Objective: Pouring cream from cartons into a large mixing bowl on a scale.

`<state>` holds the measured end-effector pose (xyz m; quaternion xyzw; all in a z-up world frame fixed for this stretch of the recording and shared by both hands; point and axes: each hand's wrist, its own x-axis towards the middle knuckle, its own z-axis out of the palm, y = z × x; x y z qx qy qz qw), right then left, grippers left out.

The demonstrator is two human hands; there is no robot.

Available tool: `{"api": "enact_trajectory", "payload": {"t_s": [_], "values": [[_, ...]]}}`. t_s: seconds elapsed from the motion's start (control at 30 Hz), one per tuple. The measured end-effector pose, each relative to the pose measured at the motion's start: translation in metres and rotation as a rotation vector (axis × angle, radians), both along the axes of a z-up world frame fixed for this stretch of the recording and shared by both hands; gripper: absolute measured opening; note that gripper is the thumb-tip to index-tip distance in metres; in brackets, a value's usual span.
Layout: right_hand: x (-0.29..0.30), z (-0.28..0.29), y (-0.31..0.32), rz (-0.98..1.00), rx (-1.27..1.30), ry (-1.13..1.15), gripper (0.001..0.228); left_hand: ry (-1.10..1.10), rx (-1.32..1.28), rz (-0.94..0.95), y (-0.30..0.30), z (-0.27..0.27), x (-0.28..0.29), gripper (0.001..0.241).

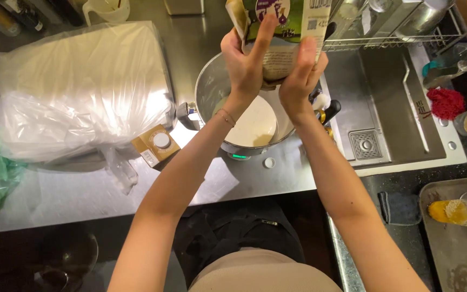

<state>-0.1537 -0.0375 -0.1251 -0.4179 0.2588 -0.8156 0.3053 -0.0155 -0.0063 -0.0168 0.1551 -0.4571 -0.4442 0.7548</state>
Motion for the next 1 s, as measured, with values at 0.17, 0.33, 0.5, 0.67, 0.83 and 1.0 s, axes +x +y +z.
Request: {"api": "enact_trajectory", "payload": {"t_s": [0.17,0.33,0.5,0.67,0.83,1.0], "values": [[-0.001,0.018,0.004,0.036,-0.073,0.052,0.048,-0.247,-0.034,-0.158,0.008,0.013,0.023,0.034],[-0.012,0.019,-0.007,-0.067,-0.048,-0.095,0.038,-0.757,-0.175,-0.359,0.010,0.045,0.068,0.053],[0.002,0.031,0.006,-0.026,-0.105,0.069,0.046,-0.946,-0.154,-0.540,0.007,0.048,0.089,0.047],[-0.001,-0.023,-0.012,-0.152,-0.106,-0.055,0.036,-0.984,-0.256,-0.519,0.017,0.049,0.096,0.033],[0.017,0.045,0.032,0.321,-0.116,-0.022,0.046,-1.006,-0.422,-0.347,0.015,0.058,0.107,0.035],[0.009,0.167,0.074,-0.131,-0.238,1.432,0.031,-1.173,-0.485,-0.175,-0.002,0.057,0.133,0.030]]}}
